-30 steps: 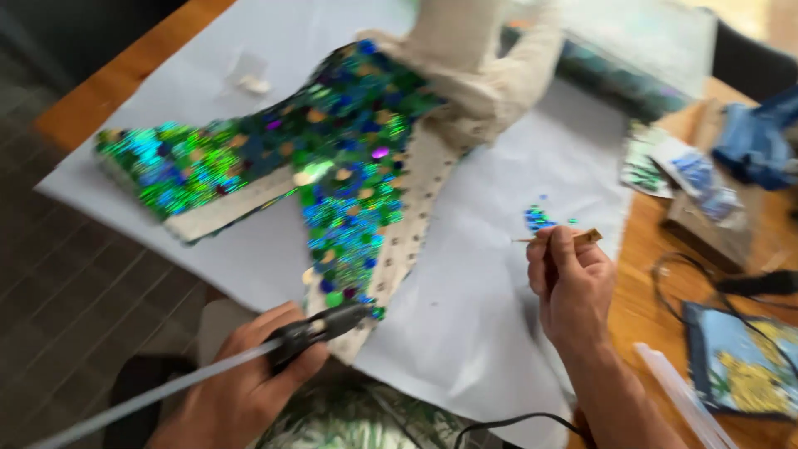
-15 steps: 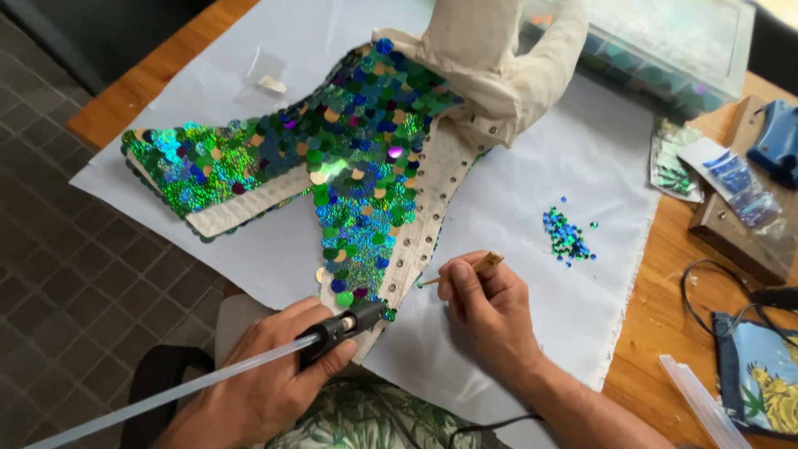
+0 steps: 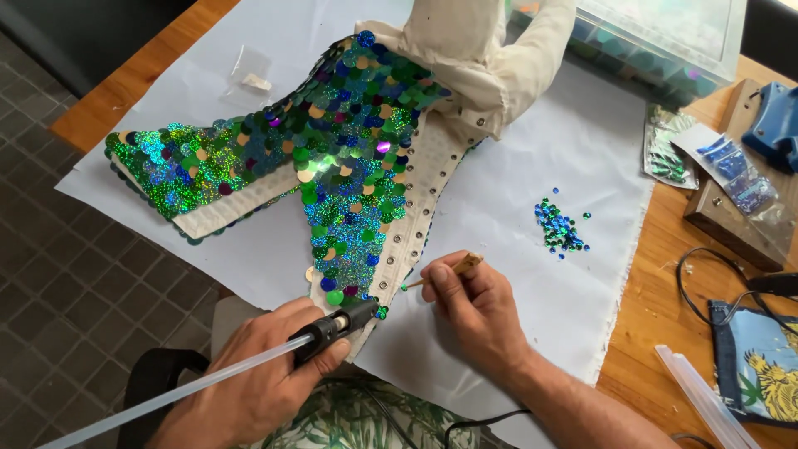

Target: The person uses a hot glue gun to attach small iridescent sequins to a white fabric piece that is already partially covered with green and blue sequins. They repeatedly pick up sequins with a wooden stick, place them on the fabric, and apply glue to secure them.

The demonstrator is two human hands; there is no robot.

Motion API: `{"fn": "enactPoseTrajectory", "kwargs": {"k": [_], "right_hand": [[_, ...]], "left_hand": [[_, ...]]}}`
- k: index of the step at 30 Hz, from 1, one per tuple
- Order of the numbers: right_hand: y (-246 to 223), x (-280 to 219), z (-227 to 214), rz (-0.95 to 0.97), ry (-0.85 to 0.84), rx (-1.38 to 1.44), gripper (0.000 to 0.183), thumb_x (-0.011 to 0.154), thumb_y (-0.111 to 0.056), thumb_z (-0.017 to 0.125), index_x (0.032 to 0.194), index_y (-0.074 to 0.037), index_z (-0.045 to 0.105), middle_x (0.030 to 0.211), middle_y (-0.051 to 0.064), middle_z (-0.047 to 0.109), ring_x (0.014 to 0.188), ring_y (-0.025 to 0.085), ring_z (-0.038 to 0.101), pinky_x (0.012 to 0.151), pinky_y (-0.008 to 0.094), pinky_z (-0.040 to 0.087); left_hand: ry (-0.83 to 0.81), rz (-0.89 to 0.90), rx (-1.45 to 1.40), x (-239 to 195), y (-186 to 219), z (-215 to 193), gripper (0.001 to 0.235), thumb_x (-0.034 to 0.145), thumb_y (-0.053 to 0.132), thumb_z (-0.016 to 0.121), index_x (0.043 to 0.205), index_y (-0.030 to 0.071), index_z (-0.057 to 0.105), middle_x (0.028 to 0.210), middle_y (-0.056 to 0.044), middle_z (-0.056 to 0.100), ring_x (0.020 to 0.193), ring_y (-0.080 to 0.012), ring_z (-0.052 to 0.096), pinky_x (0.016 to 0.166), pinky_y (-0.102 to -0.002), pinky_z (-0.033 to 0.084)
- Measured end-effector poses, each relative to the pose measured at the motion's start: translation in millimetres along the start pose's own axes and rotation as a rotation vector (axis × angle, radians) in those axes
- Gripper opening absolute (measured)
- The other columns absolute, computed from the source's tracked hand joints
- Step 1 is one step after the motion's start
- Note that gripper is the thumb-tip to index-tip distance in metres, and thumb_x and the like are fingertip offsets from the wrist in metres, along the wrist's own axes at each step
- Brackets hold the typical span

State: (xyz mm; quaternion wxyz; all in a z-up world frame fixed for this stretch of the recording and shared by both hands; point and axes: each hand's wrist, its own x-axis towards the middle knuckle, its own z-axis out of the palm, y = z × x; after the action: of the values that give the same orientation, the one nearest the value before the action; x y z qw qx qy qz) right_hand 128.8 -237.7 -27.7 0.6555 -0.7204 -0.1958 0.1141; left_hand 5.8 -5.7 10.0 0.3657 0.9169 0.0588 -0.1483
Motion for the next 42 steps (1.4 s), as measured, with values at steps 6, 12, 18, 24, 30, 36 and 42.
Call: {"fn": "enactPoseTrajectory", "kwargs": {"k": [6, 12, 18, 24, 30, 36, 42], "right_hand": [[-8, 2, 2, -0.207, -0.111, -0.203, 0.029, 0.102, -0.019, 0.055, 0.080, -0.008, 0.071, 0.087, 0.004, 0.074, 0.080, 0.017, 0.073, 0.074, 0.029, 0.057], [-6, -1, 8, -0.226, -0.188, -0.219, 0.020, 0.102, -0.017, 0.056, 0.097, -0.005, 0.072, 0.079, 0.003, 0.075, 0.075, 0.015, 0.074, 0.073, 0.028, 0.059], [-6, -1, 8, -0.269, -0.228, -0.332, 0.019, 0.102, -0.019, 0.056, 0.102, -0.009, 0.072, 0.080, 0.001, 0.076, 0.071, 0.014, 0.072, 0.067, 0.026, 0.057], [-4, -1, 9, -0.254, -0.219, -0.361, 0.018, 0.101, -0.020, 0.057, 0.102, -0.010, 0.072, 0.078, 0.001, 0.076, 0.069, 0.013, 0.073, 0.064, 0.026, 0.056], [1, -2, 1, -0.233, -0.191, -0.171, 0.024, 0.104, -0.016, 0.055, 0.104, 0.000, 0.072, 0.084, 0.007, 0.076, 0.079, 0.017, 0.074, 0.075, 0.028, 0.060], [7, 3, -22, -0.115, 0.201, -0.150, 0.028, 0.102, -0.020, 0.059, 0.080, -0.007, 0.070, 0.084, 0.006, 0.071, 0.084, 0.017, 0.068, 0.083, 0.030, 0.053], [9, 25, -106, 0.067, 0.602, -0.307, 0.016, 0.107, -0.025, 0.062, 0.101, -0.011, 0.067, 0.080, 0.003, 0.071, 0.062, 0.010, 0.056, 0.053, 0.025, 0.045]], "left_hand": [[0.071, 0.082, -0.059, -3, -14, 6, 0.043, 0.097, 0.060, 0.052, 0.083, 0.020, 0.060, 0.078, 0.001, 0.054, 0.066, -0.0233, 0.060, 0.060, -0.040, 0.041], [0.070, 0.132, -0.316, -10, -22, 5, 0.048, 0.099, 0.057, 0.052, 0.079, 0.014, 0.059, 0.079, -0.003, 0.053, 0.067, -0.0199, 0.052, 0.064, -0.034, 0.038], [0.098, 0.150, -0.319, -11, -25, 10, 0.045, 0.100, 0.054, 0.052, 0.080, 0.014, 0.059, 0.078, -0.002, 0.053, 0.068, -0.0194, 0.051, 0.065, -0.033, 0.039], [0.163, 0.180, -0.316, -11, -27, 13, 0.047, 0.100, 0.055, 0.050, 0.080, 0.013, 0.059, 0.076, -0.002, 0.051, 0.066, -0.0185, 0.051, 0.062, -0.034, 0.038], [0.129, 0.079, -0.347, -10, -32, 18, 0.050, 0.098, 0.059, 0.049, 0.079, 0.014, 0.057, 0.076, -0.003, 0.049, 0.064, -0.0200, 0.047, 0.064, -0.034, 0.036], [0.140, 0.026, -0.402, -8, -33, 23, 0.046, 0.096, 0.057, 0.055, 0.078, 0.015, 0.060, 0.076, -0.003, 0.049, 0.065, -0.0220, 0.048, 0.066, -0.034, 0.033], [0.052, -0.058, -0.444, -2, -45, 31, 0.045, 0.091, 0.060, 0.058, 0.087, 0.018, 0.072, 0.083, -0.003, 0.053, 0.065, -0.0243, 0.045, 0.070, -0.043, 0.033]]}}
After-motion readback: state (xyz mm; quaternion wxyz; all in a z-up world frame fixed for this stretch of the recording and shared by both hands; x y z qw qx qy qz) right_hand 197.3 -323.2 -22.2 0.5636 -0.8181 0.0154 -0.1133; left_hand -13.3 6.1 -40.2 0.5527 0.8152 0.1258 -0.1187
